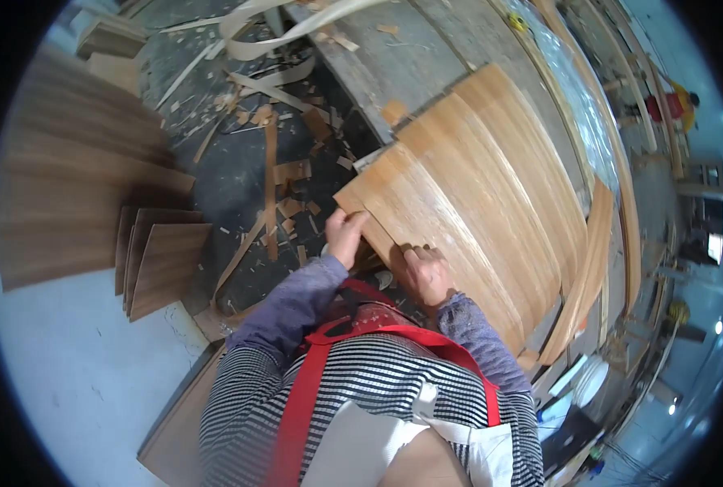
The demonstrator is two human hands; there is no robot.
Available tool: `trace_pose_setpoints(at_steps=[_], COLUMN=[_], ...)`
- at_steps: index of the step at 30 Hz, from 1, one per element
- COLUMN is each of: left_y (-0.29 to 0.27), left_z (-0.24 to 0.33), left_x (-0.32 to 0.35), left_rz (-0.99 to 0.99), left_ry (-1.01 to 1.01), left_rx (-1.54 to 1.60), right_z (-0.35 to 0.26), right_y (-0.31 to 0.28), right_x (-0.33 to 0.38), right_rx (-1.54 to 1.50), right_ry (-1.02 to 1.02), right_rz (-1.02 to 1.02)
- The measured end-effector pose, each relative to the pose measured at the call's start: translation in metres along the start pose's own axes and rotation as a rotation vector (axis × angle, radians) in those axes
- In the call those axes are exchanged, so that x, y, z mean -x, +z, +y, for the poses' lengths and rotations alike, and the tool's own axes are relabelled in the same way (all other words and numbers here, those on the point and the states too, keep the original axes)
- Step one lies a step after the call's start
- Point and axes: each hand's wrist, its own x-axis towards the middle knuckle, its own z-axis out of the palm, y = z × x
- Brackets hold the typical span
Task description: Applying glue to wood veneer sheets and pressing them together to form a laminated panel.
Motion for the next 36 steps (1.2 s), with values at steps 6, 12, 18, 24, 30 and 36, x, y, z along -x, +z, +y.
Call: trace_pose_setpoints(at_steps=[6, 12, 18, 24, 30, 36], left_y=[-0.012, -0.008, -0.019, -0.195, -0.247, -0.149], left_z=[-0.005, 0.001, -0.002, 0.052, 0.084, 0.043], left_x=[-0.009, -0.006, -0.029, -0.17, -0.158, -0.079], left_rz=[-0.034, -0.027, -0.05, 0.308, 1.076, -0.244], left_ry=[-0.066, -0.102, -0.124, 0.437, 0.0, 0.286], left_rx=[-0.052, -0.037, -0.217, -0.714, -1.25, -0.877], right_z=[0.038, 0.065, 0.087, 0.098, 0.075, 0.021], right_y=[-0.04, -0.067, -0.08, -0.075, -0.051, -0.021], right_x=[0.147, 0.301, 0.472, 0.565, 0.521, 0.361], right_rx=[-0.053, 0.096, 0.376, 0.379, -0.049, -0.887], right_ry=[0.038, 0.268, 0.647, 1.307, 1.512, 1.322], right_rz=[-0.102, -0.317, -0.497, -0.314, 0.805, 0.948])
